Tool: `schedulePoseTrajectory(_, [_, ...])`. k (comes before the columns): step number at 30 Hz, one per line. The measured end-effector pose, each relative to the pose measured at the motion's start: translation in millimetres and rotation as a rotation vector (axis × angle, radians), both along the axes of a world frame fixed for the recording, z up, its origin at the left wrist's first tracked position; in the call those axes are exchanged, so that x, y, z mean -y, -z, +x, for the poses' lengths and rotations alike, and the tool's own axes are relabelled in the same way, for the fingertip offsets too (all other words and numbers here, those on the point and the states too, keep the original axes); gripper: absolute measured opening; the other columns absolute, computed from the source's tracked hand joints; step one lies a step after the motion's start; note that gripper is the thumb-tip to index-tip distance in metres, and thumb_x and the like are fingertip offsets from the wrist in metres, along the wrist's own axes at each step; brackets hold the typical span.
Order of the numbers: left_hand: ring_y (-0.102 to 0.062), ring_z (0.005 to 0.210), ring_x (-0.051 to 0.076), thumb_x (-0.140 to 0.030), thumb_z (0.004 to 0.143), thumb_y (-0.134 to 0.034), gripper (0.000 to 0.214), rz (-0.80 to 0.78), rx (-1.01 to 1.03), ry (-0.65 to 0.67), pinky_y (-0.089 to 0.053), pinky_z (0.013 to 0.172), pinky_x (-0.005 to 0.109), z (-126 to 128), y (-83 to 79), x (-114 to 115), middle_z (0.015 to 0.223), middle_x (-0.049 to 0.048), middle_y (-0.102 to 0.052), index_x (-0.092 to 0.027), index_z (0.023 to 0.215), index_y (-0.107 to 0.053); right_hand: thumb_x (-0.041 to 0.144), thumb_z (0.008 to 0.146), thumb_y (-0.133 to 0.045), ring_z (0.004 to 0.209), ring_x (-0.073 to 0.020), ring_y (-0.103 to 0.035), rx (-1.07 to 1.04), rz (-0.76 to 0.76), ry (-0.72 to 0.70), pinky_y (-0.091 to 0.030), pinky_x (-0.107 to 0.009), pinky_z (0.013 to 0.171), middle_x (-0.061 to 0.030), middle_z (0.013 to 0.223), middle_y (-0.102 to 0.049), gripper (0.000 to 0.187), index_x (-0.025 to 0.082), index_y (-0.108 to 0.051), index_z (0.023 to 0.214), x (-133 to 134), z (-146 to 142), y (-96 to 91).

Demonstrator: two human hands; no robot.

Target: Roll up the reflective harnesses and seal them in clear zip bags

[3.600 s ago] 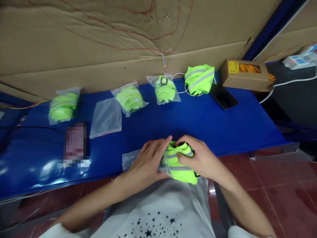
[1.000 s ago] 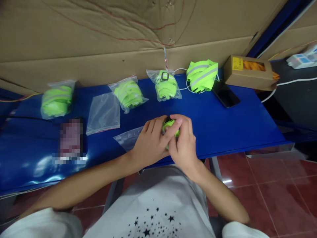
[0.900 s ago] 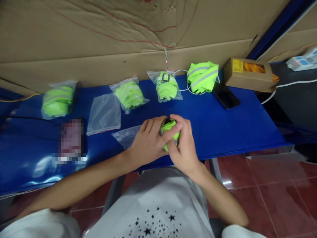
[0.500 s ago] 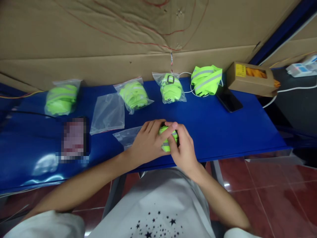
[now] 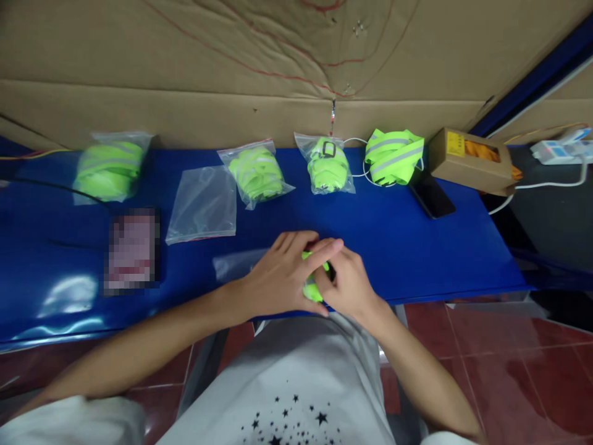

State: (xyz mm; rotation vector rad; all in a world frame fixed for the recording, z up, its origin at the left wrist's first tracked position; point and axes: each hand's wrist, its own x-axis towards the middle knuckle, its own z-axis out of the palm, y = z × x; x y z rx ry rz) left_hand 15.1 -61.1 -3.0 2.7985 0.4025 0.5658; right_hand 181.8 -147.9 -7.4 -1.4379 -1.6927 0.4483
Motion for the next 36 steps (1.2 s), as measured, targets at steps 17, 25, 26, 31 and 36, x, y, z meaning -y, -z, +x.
schedulePoseTrajectory(17, [-0.059, 0.128, 0.035, -0.067, 0.081, -0.079, 0.114, 0.088, -0.097, -0.072, -0.044, 0.107, 0.047, -5, -2.2, -20, 0.137, 0.0174, -0.06, -0.022, 0.167, -0.02, 0.026, 0.109, -0.045, 0.125, -0.0279, -0.064, 0.04, 0.099, 0.306, -0.056, -0.045, 0.1, -0.0126, 0.138, -0.066, 0.041, 0.026, -0.051, 0.149, 0, -11, 14.1])
schedulePoseTrajectory(25, [-0.06, 0.117, 0.033, -0.077, 0.091, -0.058, 0.102, 0.246, -0.012, -0.042, -0.042, 0.099, 0.045, -2, 14.6, -29, 0.129, 0.0176, -0.063, -0.023, 0.169, -0.021, 0.023, 0.109, -0.039, 0.124, -0.027, -0.062, 0.035, 0.096, 0.305, -0.055, -0.048, 0.102, -0.0153, 0.13, -0.062, 0.033, 0.023, -0.05, 0.14, -9, -28, 11.3])
schedulePoseTrajectory(26, [-0.06, 0.117, 0.033, -0.079, 0.089, -0.059, 0.105, 0.229, -0.019, -0.045, -0.042, 0.099, 0.045, -2, 14.8, -30, 0.129, 0.0176, -0.062, -0.023, 0.169, -0.021, 0.025, 0.109, -0.042, 0.128, -0.0271, -0.06, 0.013, 0.056, 0.261, -0.055, -0.048, 0.105, -0.0154, 0.133, -0.061, 0.033, 0.023, -0.049, 0.141, -7, -23, 9.9])
schedulePoseTrajectory(31, [-0.059, 0.12, 0.034, -0.082, 0.075, -0.073, 0.12, 0.164, -0.083, -0.021, -0.042, 0.102, 0.044, -3, 9.0, -31, 0.133, 0.0169, -0.062, -0.025, 0.168, -0.024, 0.039, 0.095, -0.074, 0.144, -0.0302, -0.054, -0.201, -0.291, -0.035, -0.056, -0.048, 0.109, -0.0139, 0.162, -0.045, 0.082, 0.03, -0.027, 0.163, 7, 18, 3.4])
schedulePoseTrajectory(36, [-0.061, 0.119, 0.034, -0.077, 0.073, -0.079, 0.118, 0.187, -0.087, 0.013, -0.042, 0.1, 0.043, -2, 3.6, -27, 0.131, 0.0159, -0.062, -0.028, 0.167, -0.026, 0.039, 0.088, -0.08, 0.112, -0.0279, -0.072, -0.371, -0.516, -0.049, -0.062, -0.039, 0.086, -0.0077, 0.126, -0.074, 0.053, 0.023, -0.062, 0.135, 0, 29, 0.3])
